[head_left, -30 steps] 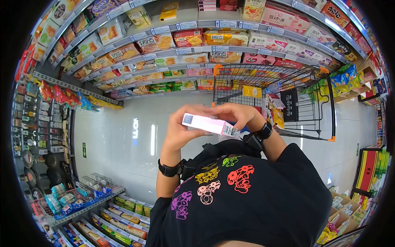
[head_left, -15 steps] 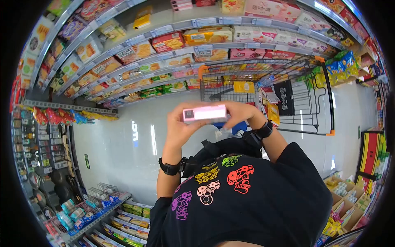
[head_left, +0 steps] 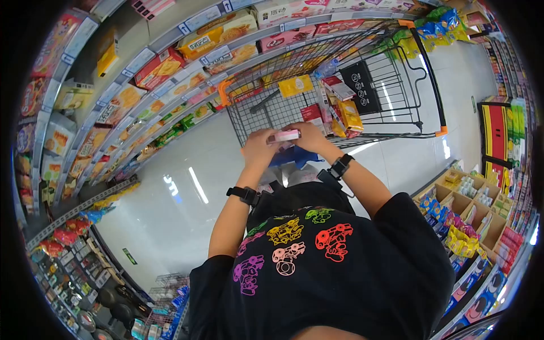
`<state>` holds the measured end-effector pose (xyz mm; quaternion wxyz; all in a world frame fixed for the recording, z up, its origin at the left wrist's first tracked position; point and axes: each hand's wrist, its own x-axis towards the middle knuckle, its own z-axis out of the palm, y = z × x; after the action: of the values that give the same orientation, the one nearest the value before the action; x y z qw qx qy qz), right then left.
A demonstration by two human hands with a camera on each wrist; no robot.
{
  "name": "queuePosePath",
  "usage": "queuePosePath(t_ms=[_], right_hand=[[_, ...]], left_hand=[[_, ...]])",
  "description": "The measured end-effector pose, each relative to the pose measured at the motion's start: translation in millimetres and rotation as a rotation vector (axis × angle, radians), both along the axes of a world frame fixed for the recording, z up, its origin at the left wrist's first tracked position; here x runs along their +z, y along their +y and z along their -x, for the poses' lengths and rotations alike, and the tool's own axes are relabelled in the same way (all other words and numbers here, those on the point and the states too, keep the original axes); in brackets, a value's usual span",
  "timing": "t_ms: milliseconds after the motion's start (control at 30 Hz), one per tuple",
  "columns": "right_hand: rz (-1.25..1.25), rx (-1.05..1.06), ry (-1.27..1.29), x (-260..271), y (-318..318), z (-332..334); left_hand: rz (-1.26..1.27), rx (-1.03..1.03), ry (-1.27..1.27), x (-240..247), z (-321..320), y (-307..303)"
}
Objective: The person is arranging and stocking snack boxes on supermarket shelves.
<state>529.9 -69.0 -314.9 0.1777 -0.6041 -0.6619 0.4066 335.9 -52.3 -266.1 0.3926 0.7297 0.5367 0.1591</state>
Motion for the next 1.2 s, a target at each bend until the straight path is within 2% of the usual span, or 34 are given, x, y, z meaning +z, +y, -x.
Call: queuePosePath(t_ms=[67, 167, 267, 367, 400, 467, 500, 567, 600, 700, 733, 833, 867, 933, 1000, 1067, 1167, 1200], right_hand=[[-0.129, -0.022, -0.044, -32, -2, 5], [-0.157, -0.014, -0.036, -55, -1, 13], [0.071, -0.101, -0.082, -86, -2, 26], [0.244, -0.082, -0.074, -107, 0, 25], [0.335, -0.058, -0.047, -92, 3, 24], [0.273, 0.141, -0.097, -195, -10, 16], [0.235, 0.236, -0.116, -244, -17, 12], [0.309, 0.156, -0.192, -214, -16, 22], [0.355, 0.158, -0.224, -196, -13, 28], [0.477, 0.121, -0.266, -142, -5, 35], [0.508, 0.103, -0.273, -128, 0, 33], [0.523, 0.059, -0.365, -104, 13, 6], [0.390, -0.071, -0.369, -98, 12, -8], [0.355, -0.107, -0.345, -97, 20, -59], [0.272, -0.301, -0.445, -88, 23, -111], [0.374, -0.390, -0.748, -75, 31, -150], [0.588, -0.467, -0.553, -63, 36, -203], [0.617, -0.526, -0.501, -80, 33, -217]], left_hand=[[0.030, 0.027, 0.006, -19, 2, 1], [0.082, 0.039, 0.039, -58, 6, -3], [0.206, 0.053, 0.029, -92, 6, 1], [0.288, 0.023, 0.090, -115, 2, 0], [0.314, -0.001, 0.107, -124, 0, -2], [0.323, -0.097, 0.075, -128, -2, -4], [0.355, -0.063, 0.060, -129, -3, -9], [0.405, 0.012, 0.030, -143, -9, -15], [0.525, -0.108, 0.193, -162, -9, -13], [0.639, -0.129, 0.166, -196, -7, -18], [0.734, -0.131, 0.084, -190, -10, -15], [0.763, -0.245, 0.201, -184, -20, 0], [0.767, -0.221, 0.213, -182, -28, 2], [0.767, -0.161, 0.232, -185, -47, 11], [0.768, -0.087, 0.241, -192, -72, 19], [0.708, -0.052, 0.202, -208, -103, 23], [0.706, 0.007, -0.123, -234, -168, 18], [0.772, -0.043, -0.130, -224, -191, 20]])
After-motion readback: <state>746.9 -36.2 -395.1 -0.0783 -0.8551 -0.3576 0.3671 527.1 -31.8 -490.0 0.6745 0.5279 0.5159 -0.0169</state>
